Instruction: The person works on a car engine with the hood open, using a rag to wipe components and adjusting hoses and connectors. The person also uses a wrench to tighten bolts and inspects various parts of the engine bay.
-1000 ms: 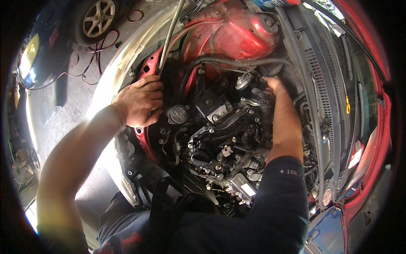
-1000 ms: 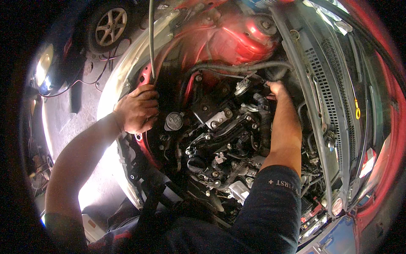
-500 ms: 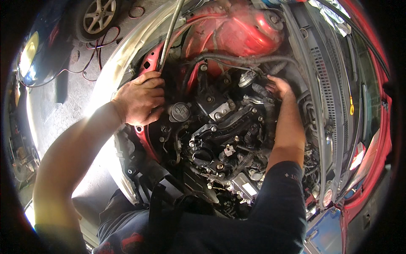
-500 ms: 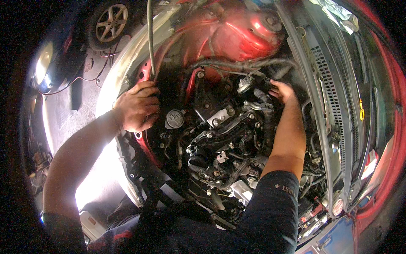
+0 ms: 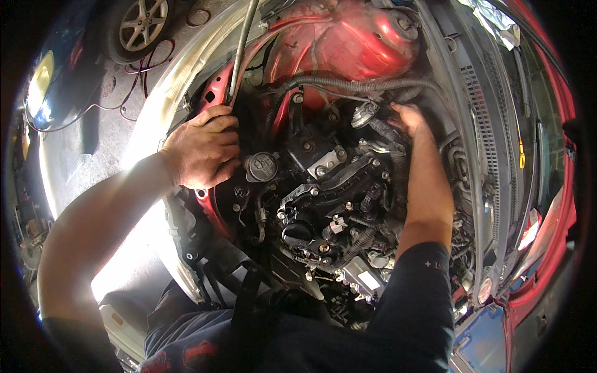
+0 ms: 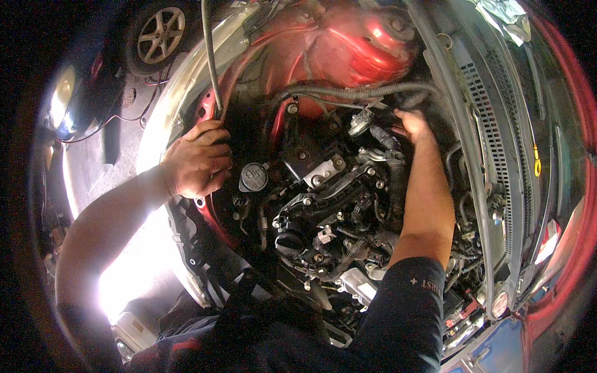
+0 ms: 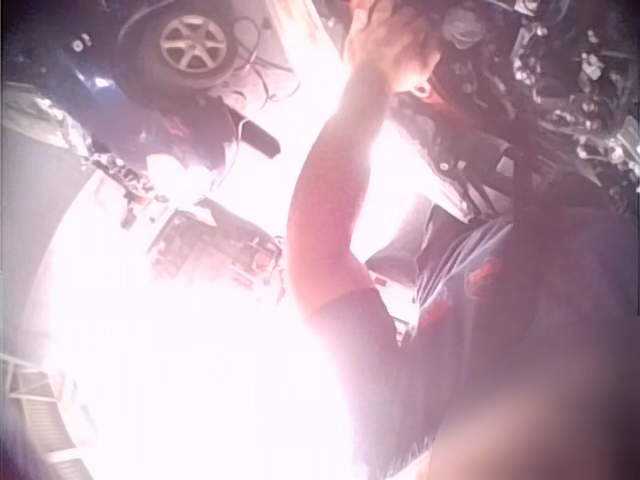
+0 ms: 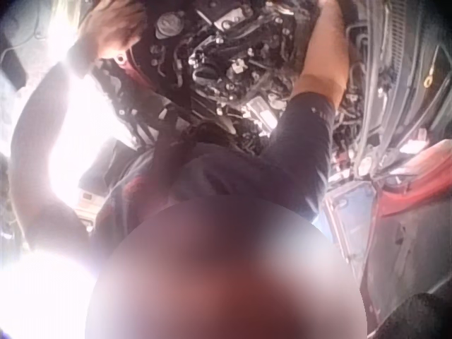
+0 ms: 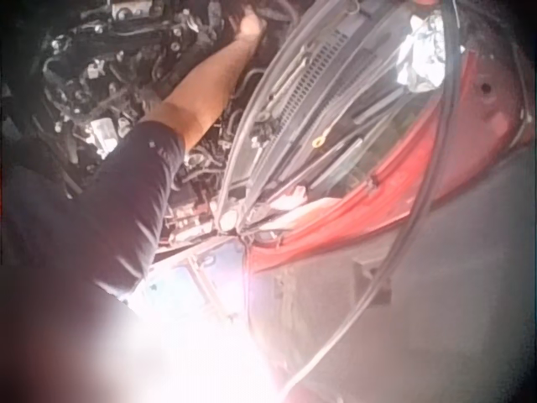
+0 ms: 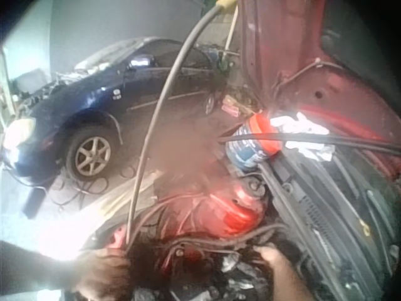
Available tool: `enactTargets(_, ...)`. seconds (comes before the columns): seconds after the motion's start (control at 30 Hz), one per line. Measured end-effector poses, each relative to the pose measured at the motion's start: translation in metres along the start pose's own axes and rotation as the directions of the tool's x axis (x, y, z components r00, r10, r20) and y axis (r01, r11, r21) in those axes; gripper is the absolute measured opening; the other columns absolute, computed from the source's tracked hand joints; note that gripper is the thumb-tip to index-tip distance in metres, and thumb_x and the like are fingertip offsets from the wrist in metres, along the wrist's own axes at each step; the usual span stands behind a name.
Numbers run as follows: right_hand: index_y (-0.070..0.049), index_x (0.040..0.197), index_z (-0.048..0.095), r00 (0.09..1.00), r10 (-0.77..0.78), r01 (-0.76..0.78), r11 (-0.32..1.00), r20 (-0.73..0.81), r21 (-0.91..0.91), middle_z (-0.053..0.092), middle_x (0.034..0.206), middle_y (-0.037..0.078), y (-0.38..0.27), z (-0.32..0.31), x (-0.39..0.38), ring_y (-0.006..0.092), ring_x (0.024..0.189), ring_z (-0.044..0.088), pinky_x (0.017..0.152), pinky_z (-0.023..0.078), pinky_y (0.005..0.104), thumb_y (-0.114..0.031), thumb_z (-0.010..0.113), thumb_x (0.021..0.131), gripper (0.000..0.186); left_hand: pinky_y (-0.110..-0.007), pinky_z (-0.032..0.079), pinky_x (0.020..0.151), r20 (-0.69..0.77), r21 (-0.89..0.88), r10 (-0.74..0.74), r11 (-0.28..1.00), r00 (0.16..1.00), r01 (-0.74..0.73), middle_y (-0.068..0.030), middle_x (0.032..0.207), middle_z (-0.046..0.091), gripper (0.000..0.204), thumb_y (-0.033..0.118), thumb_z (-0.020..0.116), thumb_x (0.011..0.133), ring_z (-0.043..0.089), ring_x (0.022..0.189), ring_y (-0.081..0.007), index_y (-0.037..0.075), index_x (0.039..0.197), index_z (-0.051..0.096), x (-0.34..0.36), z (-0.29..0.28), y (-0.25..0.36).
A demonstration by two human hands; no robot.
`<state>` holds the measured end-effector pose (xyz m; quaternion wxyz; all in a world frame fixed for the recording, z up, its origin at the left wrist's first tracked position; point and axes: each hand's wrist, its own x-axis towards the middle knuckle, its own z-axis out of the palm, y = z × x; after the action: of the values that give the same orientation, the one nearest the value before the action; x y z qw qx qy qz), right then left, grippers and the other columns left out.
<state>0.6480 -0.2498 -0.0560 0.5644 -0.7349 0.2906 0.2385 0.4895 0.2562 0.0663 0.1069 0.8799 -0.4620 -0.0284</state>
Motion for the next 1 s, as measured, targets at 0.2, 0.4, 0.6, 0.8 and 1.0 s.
enactTargets(0.2,0.000,0.136,0.051,0.999,0.024,-0.023,0.999,-0.048,0.033,0.054,0.136,0.014,0.002,0.006,-0.004,0.0318,0.115,0.057,0.093,0.056,0.0449,-0.019,0.069,0.093,0.050,-0.046,0.028,0.117,0.034,-0.012,0.000,1.000,0.999,0.001,-0.0041,0.094,0.068,0.021,0.031,0.067,0.080,0.052,0.120,-0.0278,0.012,0.084,0.072,0.002,-0.004,0.001)
enactTargets(0.4,-0.003,0.132,0.055,0.997,0.047,-0.048,0.999,-0.055,-0.016,0.056,0.133,0.013,0.002,0.007,-0.005,0.0283,0.109,0.061,0.089,0.058,0.0407,-0.024,0.065,0.095,0.044,-0.047,0.029,0.116,0.014,-0.024,0.017,1.000,1.000,-0.016,-0.0046,0.096,0.068,0.020,0.030,0.069,0.078,0.051,0.121,-0.0285,0.011,0.083,0.072,0.002,-0.004,-0.001)
enactTargets(0.6,0.000,0.123,0.062,0.965,-0.152,0.014,0.846,-0.216,-0.534,0.070,0.114,0.012,0.000,-0.011,-0.069,0.0196,0.095,0.066,0.084,0.050,0.0363,-0.030,0.063,0.098,0.039,-0.045,0.027,0.116,0.000,-0.005,0.047,0.999,0.999,-0.047,-0.0029,0.091,0.065,0.022,0.031,0.066,0.082,0.052,0.117,-0.0260,0.010,0.080,0.071,0.001,-0.003,-0.001)
enactTargets(0.8,0.002,0.128,0.060,0.806,-0.575,0.496,0.786,-0.142,-0.368,0.071,0.111,0.010,0.048,0.003,-0.304,0.0146,0.093,0.065,0.086,0.050,0.0286,-0.033,0.063,0.099,0.046,-0.043,0.027,0.117,-0.013,0.042,0.047,0.998,0.999,-0.046,-0.0015,0.092,0.066,0.021,0.030,0.064,0.084,0.053,0.117,-0.0248,0.010,0.080,0.071,0.001,-0.005,0.004)
enactTargets(1.0,-0.003,0.097,0.066,0.840,-0.481,0.347,0.831,-0.250,-0.434,0.067,0.089,0.016,0.206,0.099,-0.519,0.0350,0.086,0.064,0.080,0.050,0.0408,-0.008,0.065,0.089,0.010,-0.045,0.027,0.116,0.014,0.083,0.045,0.995,0.999,-0.046,-0.0006,0.094,0.067,0.021,0.028,0.063,0.086,0.052,0.117,-0.0249,0.010,0.084,0.073,0.001,-0.008,0.008)
